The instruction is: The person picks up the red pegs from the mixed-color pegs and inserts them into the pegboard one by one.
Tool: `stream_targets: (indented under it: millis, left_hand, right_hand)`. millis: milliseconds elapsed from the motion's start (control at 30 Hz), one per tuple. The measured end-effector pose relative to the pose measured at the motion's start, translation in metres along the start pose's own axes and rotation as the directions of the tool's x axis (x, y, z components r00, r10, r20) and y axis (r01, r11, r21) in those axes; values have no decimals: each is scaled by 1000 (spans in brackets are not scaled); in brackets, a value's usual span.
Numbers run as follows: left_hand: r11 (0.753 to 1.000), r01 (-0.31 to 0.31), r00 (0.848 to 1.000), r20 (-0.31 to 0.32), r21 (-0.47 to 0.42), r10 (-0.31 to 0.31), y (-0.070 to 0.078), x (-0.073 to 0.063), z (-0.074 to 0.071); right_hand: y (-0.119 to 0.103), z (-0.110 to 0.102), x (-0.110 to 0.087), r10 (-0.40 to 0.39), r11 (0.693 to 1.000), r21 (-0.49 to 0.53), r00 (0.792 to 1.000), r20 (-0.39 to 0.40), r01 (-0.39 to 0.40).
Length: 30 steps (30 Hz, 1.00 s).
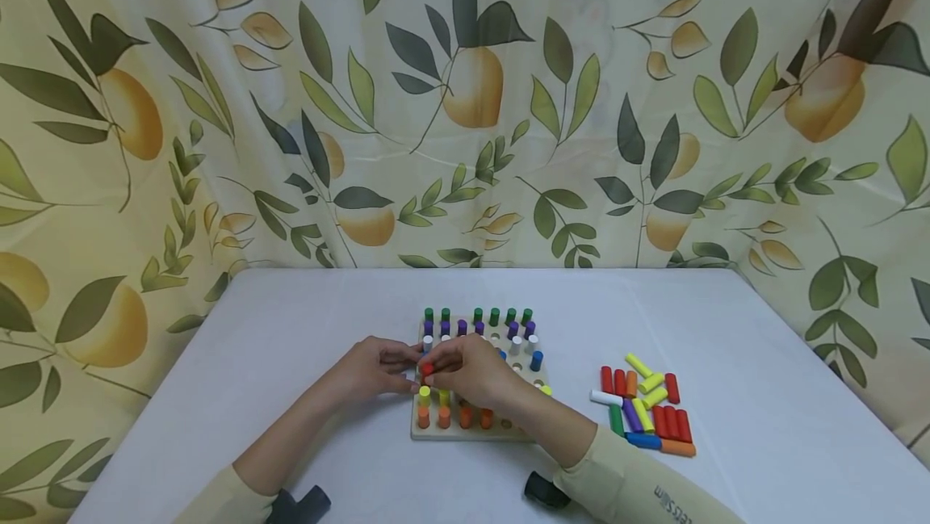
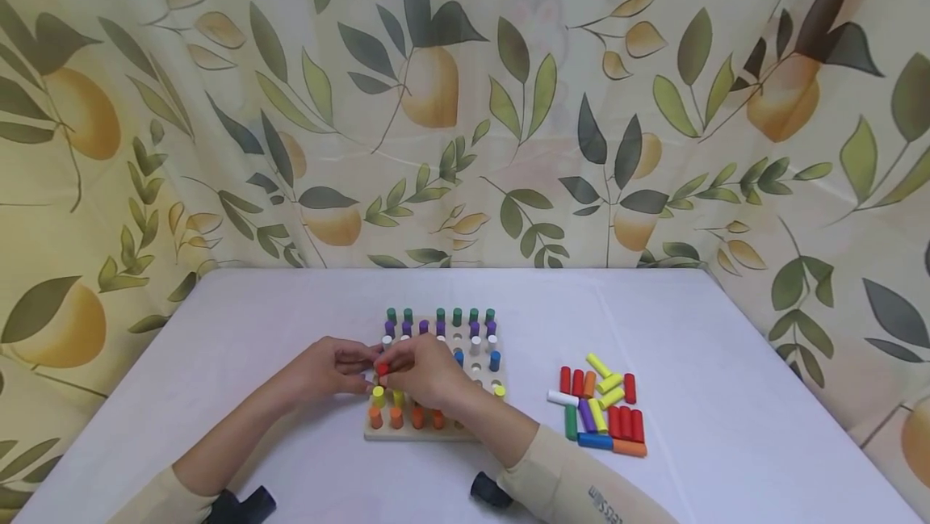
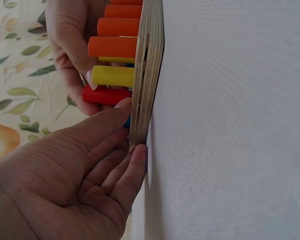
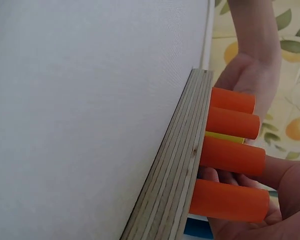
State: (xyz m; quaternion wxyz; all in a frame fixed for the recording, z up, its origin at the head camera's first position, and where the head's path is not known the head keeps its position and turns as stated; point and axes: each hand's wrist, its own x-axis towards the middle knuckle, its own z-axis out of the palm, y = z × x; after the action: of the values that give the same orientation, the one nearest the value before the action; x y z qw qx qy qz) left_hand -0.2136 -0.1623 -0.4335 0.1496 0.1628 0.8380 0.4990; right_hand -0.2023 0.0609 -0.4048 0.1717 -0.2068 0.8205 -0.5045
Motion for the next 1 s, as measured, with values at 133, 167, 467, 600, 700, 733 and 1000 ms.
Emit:
stream_targets:
  millis: [133, 167, 467, 600, 700, 733, 1000]
  left_hand:
    - [1000, 3, 1000, -5, 3, -3, 1, 0, 0]
    - [1000, 3, 1000, -5, 1, -3, 1, 0, 0]
    - [1000, 6, 1000, -7, -4, -6, 2, -1, 1]
    - [1000, 11, 1000, -10, 1, -11, 1, -2, 2]
    - [1000, 13, 1000, -9, 7, -13, 1, -2, 2]
    - [1000, 14, 1000, -9, 8, -14, 1, -1, 3]
    - [1000, 15, 1000, -15, 8, -15, 1, -1, 2]
  right_hand:
    - [0, 0, 0, 2, 1000, -6, 1000, -6, -2]
    - [1, 0, 0, 2, 1000, -8, 1000, -8, -3]
    - [0, 4, -3, -76, 992, -106, 996, -39, 72]
    - [-1, 5, -3, -83, 991, -108, 996, -42, 78]
    - [-1, 5, -3, -71, 991, -113, 996, -46, 66]
    - [-1, 5, -3, -70, 992, -112, 996, -47, 64]
    - [0, 4, -1, -72, 991, -113, 997, -36, 67]
